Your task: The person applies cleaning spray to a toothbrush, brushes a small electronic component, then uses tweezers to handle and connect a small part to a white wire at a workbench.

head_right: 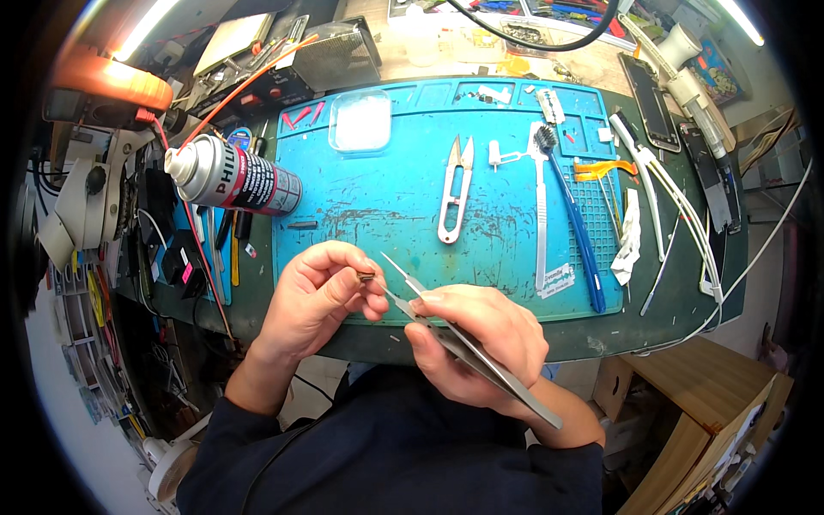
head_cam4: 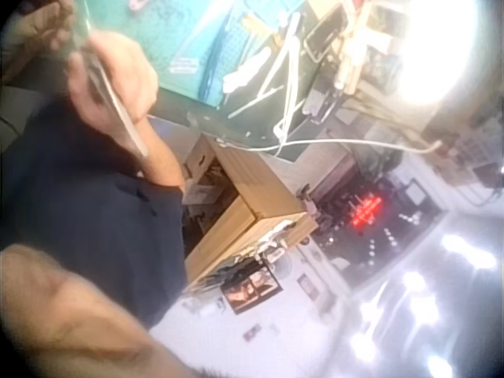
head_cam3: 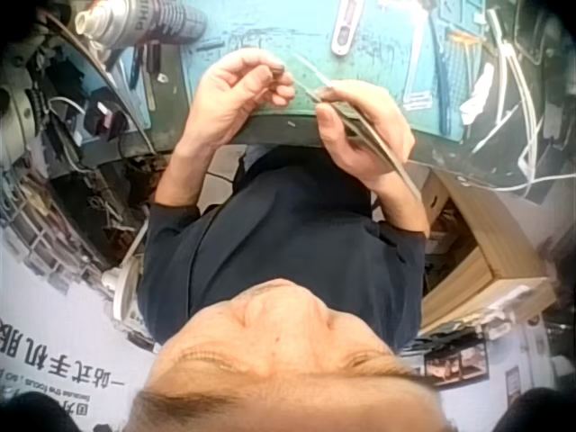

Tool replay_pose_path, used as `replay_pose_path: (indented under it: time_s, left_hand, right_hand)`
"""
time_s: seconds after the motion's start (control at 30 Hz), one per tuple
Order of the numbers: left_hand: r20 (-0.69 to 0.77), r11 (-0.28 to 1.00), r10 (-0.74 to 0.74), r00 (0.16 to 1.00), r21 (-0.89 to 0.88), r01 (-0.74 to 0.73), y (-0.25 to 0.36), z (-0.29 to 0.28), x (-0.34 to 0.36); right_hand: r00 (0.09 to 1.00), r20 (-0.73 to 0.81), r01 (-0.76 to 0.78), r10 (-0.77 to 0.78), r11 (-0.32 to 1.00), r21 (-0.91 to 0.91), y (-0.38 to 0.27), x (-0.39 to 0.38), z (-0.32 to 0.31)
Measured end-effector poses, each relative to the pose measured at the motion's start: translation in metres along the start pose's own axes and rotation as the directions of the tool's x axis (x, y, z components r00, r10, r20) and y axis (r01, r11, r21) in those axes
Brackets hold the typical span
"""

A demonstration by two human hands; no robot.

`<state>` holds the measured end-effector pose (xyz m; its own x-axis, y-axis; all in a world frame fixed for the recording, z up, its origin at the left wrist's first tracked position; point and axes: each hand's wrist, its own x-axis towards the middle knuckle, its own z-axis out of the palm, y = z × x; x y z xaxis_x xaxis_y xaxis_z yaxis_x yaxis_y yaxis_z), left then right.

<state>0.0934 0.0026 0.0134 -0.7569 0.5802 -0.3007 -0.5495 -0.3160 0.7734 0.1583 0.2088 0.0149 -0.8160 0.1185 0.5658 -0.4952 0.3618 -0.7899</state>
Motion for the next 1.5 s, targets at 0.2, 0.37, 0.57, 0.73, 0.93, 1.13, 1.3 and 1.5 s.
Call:
replay_pose_path:
  time_s: [0.2,0.37,0.57,0.73,0.93,1.13,1.3,1.5]
  left_hand:
    - [-0.003,0.996,0.063,0.998,0.061,-0.063,-0.0041,0.0009,-0.0004]
    - [-0.001,0.987,0.101,0.995,0.125,-0.100,-0.0054,0.0032,-0.0005]
    - [0.003,0.986,0.107,0.994,0.129,-0.106,-0.0062,0.0017,-0.0002]
    - [0.004,0.991,0.082,0.997,0.107,-0.082,-0.0053,0.0017,-0.0007]
    - [0.005,0.993,0.078,0.997,0.085,-0.078,-0.0049,0.0011,-0.0012]
    - [0.036,0.994,0.074,0.997,0.077,-0.076,-0.0047,-0.0024,-0.0010]
    - [0.037,0.995,0.074,0.997,0.071,-0.077,-0.0052,-0.0022,-0.0011]
    - [0.016,0.994,0.069,0.997,0.087,-0.070,-0.0047,0.0005,-0.0010]
  right_hand:
    - [0.990,0.037,-0.141,0.139,0.988,0.055,-0.0006,-0.0029,-0.0025]
    - [0.972,0.021,-0.233,0.235,0.944,0.235,0.0042,-0.0077,-0.0021]
    - [0.965,0.030,-0.258,0.261,0.922,0.289,0.0027,-0.0080,-0.0009]
    - [0.969,0.013,-0.238,0.245,0.925,0.297,0.0046,-0.0085,-0.0014]
    - [0.974,0.018,-0.222,0.227,0.928,0.301,0.0046,-0.0073,-0.0027]
    - [0.975,0.020,-0.217,0.220,0.938,0.269,0.0044,-0.0074,-0.0021]
    - [0.968,0.021,-0.244,0.249,0.926,0.286,0.0037,-0.0066,-0.0007]
    - [0.966,0.010,-0.248,0.258,0.917,0.311,0.0050,-0.0068,0.0008]
